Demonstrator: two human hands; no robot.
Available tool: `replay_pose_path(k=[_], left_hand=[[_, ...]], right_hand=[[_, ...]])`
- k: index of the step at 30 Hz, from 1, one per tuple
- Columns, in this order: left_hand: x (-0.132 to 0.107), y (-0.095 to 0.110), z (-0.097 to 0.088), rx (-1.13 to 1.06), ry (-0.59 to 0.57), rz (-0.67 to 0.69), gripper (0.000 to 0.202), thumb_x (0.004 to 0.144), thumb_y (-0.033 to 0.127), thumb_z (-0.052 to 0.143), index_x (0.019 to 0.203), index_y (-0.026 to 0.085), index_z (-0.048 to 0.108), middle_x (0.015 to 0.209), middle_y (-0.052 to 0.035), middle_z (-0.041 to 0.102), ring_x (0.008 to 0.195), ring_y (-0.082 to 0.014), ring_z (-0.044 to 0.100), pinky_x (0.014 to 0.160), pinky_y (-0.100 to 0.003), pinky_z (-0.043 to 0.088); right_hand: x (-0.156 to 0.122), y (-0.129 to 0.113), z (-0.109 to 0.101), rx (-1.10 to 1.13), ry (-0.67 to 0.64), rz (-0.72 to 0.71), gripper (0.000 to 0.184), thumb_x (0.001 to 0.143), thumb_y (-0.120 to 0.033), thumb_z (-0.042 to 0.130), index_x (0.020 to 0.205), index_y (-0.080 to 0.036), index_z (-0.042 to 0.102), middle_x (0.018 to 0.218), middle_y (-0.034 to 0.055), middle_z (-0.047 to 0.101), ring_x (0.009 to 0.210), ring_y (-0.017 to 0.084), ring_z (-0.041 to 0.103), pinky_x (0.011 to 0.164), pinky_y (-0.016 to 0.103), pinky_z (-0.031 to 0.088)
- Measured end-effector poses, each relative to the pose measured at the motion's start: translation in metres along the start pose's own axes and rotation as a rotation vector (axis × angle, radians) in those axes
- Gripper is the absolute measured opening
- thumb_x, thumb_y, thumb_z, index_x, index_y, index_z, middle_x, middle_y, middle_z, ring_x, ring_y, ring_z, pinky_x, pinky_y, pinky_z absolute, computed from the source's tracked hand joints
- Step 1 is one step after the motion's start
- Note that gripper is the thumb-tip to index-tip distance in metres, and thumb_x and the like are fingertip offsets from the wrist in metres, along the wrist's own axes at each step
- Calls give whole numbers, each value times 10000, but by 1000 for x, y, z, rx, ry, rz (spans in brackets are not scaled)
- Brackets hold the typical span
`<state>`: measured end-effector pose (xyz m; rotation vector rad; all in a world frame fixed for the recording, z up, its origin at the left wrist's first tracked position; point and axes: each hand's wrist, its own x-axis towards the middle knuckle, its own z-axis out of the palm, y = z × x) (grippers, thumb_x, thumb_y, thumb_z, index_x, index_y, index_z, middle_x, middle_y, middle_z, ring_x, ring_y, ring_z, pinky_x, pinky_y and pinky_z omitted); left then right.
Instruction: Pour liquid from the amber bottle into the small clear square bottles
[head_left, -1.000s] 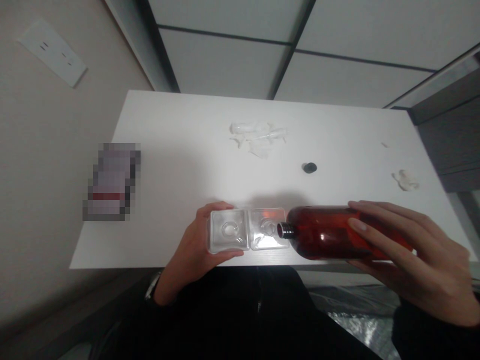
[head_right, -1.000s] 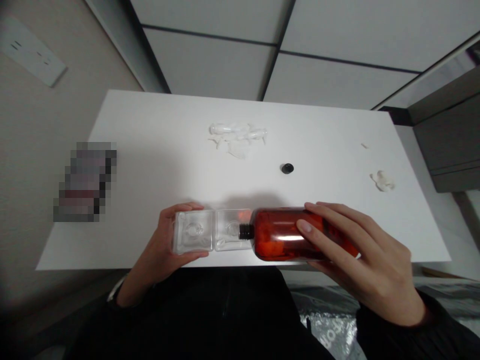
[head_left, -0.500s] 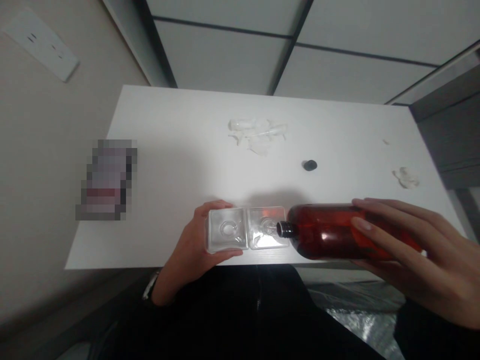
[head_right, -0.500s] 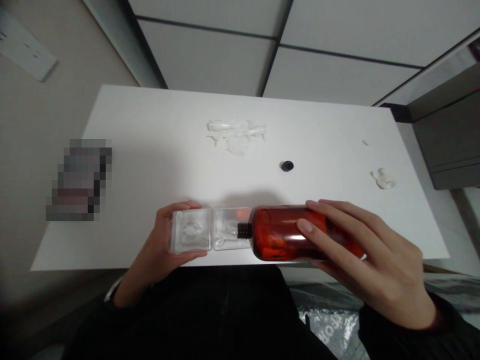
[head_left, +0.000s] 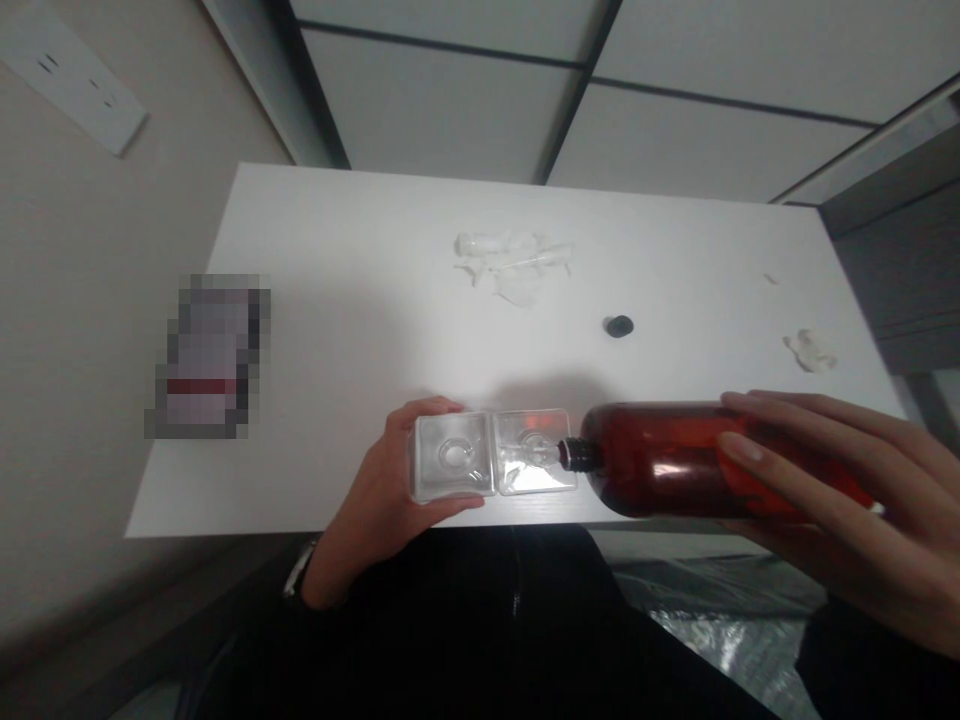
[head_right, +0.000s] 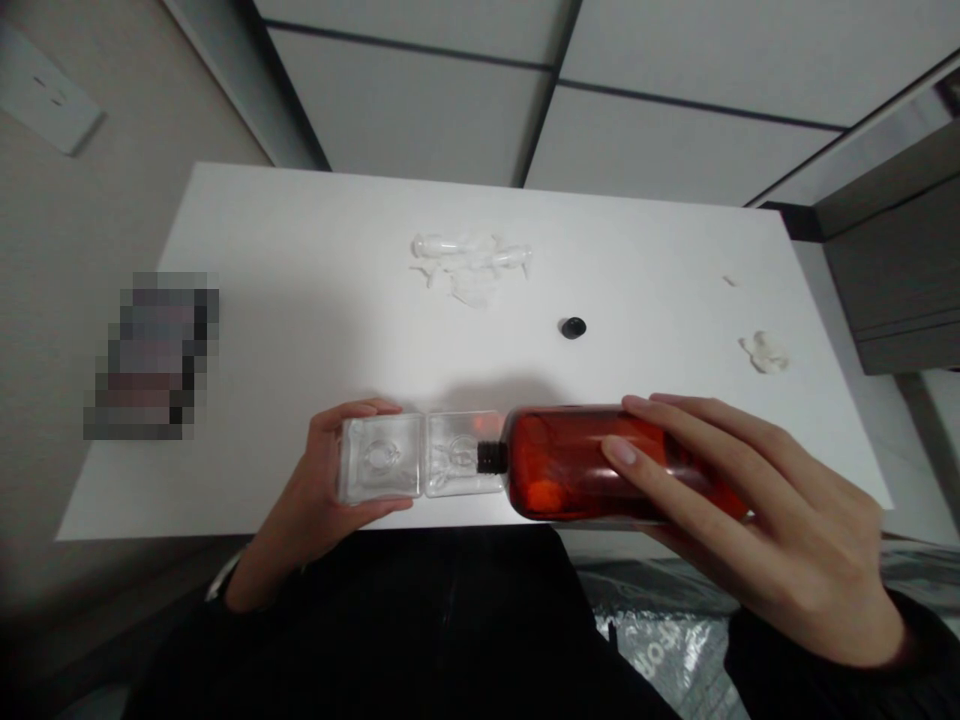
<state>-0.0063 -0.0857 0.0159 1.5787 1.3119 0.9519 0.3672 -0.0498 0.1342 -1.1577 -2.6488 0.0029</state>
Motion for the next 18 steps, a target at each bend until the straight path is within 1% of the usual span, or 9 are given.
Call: replay_pose_path(k=[2, 4, 7, 9, 12, 16, 18], left_hand=[[0, 0, 0, -3, 4, 2, 815, 729, 356, 959, 1397, 328, 493, 1397, -99, 603, 1327, -336, 614, 1123, -505, 519], [0, 1, 0, 4, 7, 6, 813, 728, 354, 960, 1395, 332, 496, 1393, -94, 605, 1319, -335, 620, 1117, -500, 525], [0, 0, 0, 17, 2, 29, 829, 742, 358, 954, 1415, 346, 472, 1398, -88, 602, 1313, -329, 625, 1101, -493, 535], [1, 0, 0, 25, -2, 46, 829, 756, 364, 946, 1425, 352, 456, 1403, -87, 596, 1316, -326, 624, 1095, -492, 538], [1, -1, 0, 32, -2, 46, 829, 764, 370, 941, 1428, 352, 444, 1406, -89, 594, 1316, -324, 625, 1094, -497, 538], [1, 0, 0, 38, 3, 38, 828, 755, 372, 946, 1420, 338, 454, 1402, -94, 602, 1321, -329, 627, 1094, -499, 542], [0, 1, 0, 43, 4, 34, 826, 750, 376, 949, 1415, 335, 460, 1406, -96, 601, 1324, -332, 628, 1099, -502, 542]], right_hand=[[1, 3, -2, -55, -39, -71, 781, 1001, -153, 610, 1664, -442, 313, 1549, 65, 613, 1262, 404, 691, 964, 579, 648], [2, 5, -1, -101, 7, -118, 758, 1007, -155, 605, 1671, -391, 325, 1498, 111, 651, 1225, 403, 708, 924, 568, 652], [5, 2, 0, -133, 92, -154, 723, 1005, -127, 611, 1665, -299, 372, 1432, 200, 680, 1187, 427, 715, 887, 592, 629], [6, 0, 0, -125, 96, -164, 712, 1004, -112, 609, 1661, -271, 385, 1415, 234, 680, 1182, 443, 711, 877, 603, 610], [4, -2, -2, -115, 87, -151, 734, 991, -104, 634, 1659, -281, 384, 1436, 233, 669, 1183, 448, 712, 881, 600, 599], [1, 1, -4, -119, 81, -111, 763, 985, -109, 652, 1656, -341, 374, 1508, 175, 636, 1228, 423, 706, 930, 587, 602], [-1, 5, -5, -124, 64, -122, 758, 985, -121, 659, 1652, -352, 382, 1538, 156, 615, 1245, 411, 703, 941, 581, 610]])
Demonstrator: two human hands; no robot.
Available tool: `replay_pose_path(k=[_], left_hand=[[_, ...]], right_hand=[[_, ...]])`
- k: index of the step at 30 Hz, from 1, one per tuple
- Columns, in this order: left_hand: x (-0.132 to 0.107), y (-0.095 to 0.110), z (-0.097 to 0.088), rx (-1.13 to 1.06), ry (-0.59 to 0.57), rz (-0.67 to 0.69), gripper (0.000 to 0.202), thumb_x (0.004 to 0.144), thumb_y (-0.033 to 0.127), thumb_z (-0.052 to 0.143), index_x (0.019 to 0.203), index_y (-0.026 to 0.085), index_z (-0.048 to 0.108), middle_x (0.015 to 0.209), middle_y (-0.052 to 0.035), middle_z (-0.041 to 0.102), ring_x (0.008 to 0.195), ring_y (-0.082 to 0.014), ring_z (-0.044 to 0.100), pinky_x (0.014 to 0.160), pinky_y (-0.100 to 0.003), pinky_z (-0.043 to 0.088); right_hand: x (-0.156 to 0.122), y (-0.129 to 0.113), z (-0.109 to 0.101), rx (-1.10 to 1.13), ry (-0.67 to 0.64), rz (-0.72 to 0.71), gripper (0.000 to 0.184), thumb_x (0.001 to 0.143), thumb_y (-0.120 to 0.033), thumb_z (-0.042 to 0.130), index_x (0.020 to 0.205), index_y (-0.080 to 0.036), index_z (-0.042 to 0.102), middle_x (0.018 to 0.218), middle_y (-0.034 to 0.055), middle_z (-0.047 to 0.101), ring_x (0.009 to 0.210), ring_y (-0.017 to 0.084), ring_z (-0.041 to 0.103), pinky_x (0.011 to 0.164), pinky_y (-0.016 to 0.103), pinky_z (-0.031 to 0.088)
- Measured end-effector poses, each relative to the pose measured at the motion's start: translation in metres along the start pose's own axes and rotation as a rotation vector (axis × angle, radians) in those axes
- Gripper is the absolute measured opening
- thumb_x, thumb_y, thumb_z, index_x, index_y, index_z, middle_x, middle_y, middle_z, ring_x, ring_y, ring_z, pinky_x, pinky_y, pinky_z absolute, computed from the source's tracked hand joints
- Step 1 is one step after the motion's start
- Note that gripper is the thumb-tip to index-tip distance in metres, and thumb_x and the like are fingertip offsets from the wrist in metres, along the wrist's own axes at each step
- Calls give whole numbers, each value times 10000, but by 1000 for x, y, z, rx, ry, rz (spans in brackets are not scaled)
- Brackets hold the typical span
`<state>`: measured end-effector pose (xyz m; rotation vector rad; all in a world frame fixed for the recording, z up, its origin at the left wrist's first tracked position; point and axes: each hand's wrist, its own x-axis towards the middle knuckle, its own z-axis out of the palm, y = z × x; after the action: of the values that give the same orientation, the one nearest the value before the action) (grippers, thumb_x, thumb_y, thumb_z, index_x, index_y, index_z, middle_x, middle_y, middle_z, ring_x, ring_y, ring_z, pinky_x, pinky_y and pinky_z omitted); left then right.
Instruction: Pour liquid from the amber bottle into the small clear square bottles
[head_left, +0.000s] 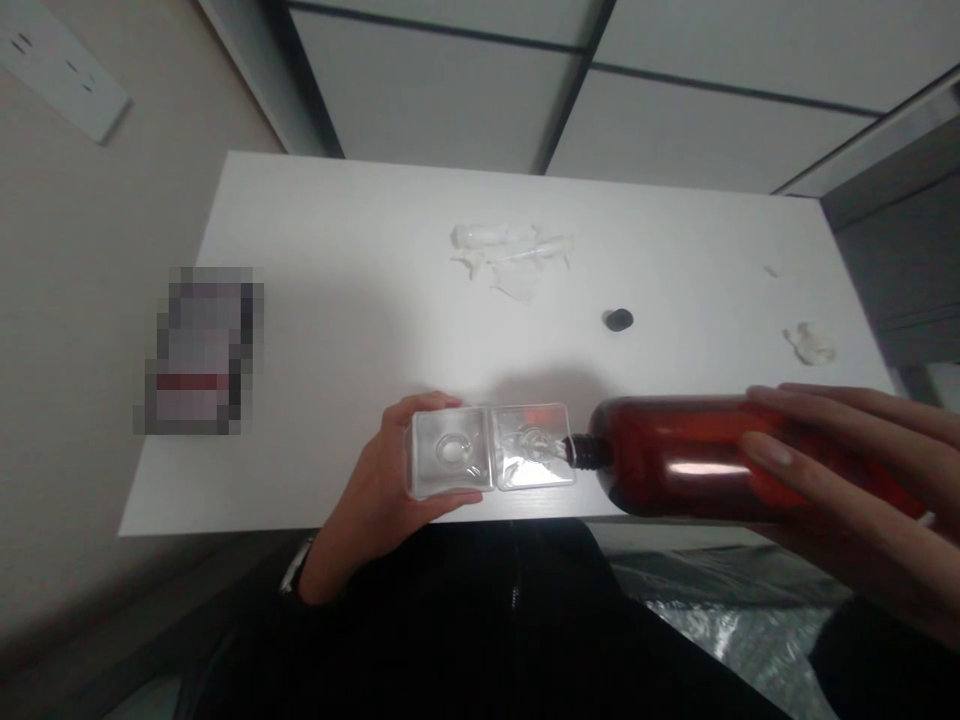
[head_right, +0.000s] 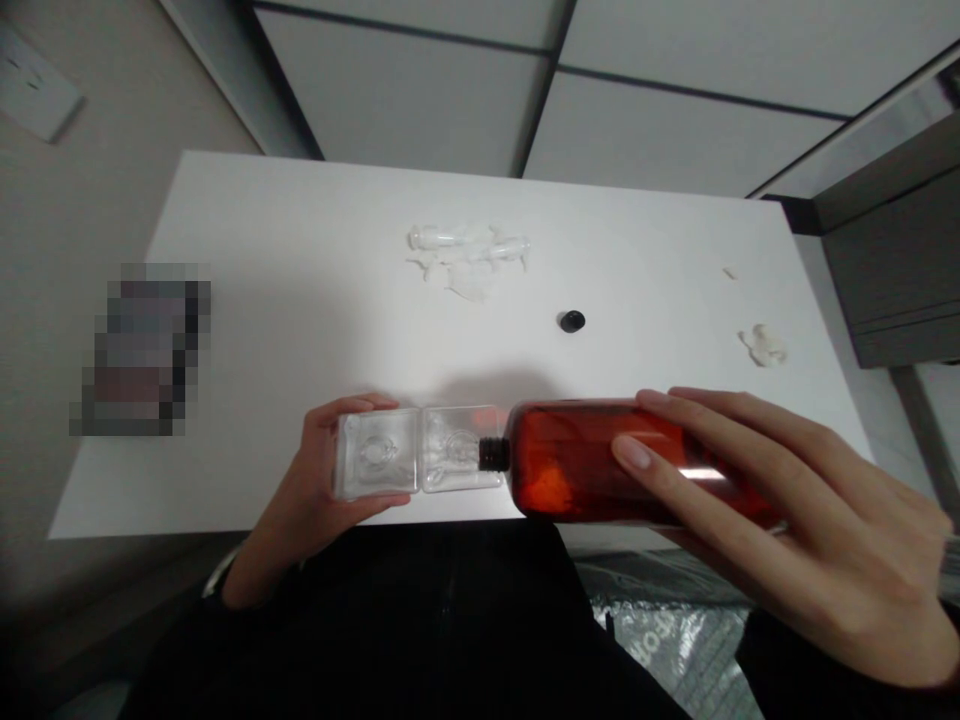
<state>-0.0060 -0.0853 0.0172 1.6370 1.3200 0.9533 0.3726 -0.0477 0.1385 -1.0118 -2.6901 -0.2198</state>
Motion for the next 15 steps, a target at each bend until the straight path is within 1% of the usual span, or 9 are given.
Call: replay_pose_path(k=[3, 4, 7, 10, 12, 14, 15], left_hand=[[0, 1, 0, -4, -2, -12, 831, 745, 380, 953, 1413, 337, 460, 1405, -95, 604, 1320, -333, 632, 1092, -502, 550], [0, 1, 0, -5, -3, -15, 828, 745, 379, 952, 1410, 336, 461, 1404, -95, 605, 1319, -333, 632, 1091, -501, 552], [0, 2, -1, -6, -9, -16, 815, 757, 370, 944, 1410, 337, 458, 1409, -98, 599, 1318, -330, 634, 1089, -499, 553], [0, 2, 0, -10, -7, -7, 809, 766, 366, 939, 1413, 345, 452, 1407, -94, 599, 1315, -326, 635, 1090, -500, 551], [1, 2, 0, -14, -1, -9, 806, 763, 367, 941, 1409, 342, 459, 1405, -96, 602, 1314, -329, 635, 1093, -501, 549], [1, 1, 0, -13, -3, -6, 811, 758, 372, 944, 1409, 339, 461, 1404, -98, 603, 1312, -330, 635, 1092, -497, 549], [1, 0, 0, -12, -2, -1, 817, 757, 375, 944, 1412, 339, 457, 1403, -97, 602, 1312, -328, 635, 1090, -494, 548]], right_hand=[[-1, 3, -2, -11, -29, -64, 753, 988, -152, 672, 1652, -356, 381, 1581, 139, 577, 1262, 400, 696, 935, 566, 623], [-2, 2, -3, -11, -34, -57, 745, 996, -151, 658, 1654, -359, 376, 1586, 134, 573, 1274, 396, 691, 950, 564, 619], [-2, -2, -5, -1, -37, 25, 730, 1017, -143, 618, 1654, -392, 364, 1600, 111, 563, 1334, 387, 660, 1035, 567, 589], [-5, 2, -7, -7, -30, 59, 727, 1023, -156, 611, 1654, -408, 354, 1609, 104, 553, 1362, 394, 641, 1052, 584, 578], [-9, 11, -7, -18, -48, 11, 726, 1018, -172, 623, 1654, -400, 359, 1621, 110, 537, 1344, 405, 654, 997, 577, 602], [-14, 19, -7, -19, -91, -151, 728, 997, -247, 676, 1644, -410, 384, 1636, 99, 521, 1297, 411, 683, 877, 530, 642], [-15, 20, -7, -26, -97, -155, 722, 999, -277, 672, 1642, -429, 381, 1635, 82, 526, 1296, 415, 682, 859, 527, 647]])
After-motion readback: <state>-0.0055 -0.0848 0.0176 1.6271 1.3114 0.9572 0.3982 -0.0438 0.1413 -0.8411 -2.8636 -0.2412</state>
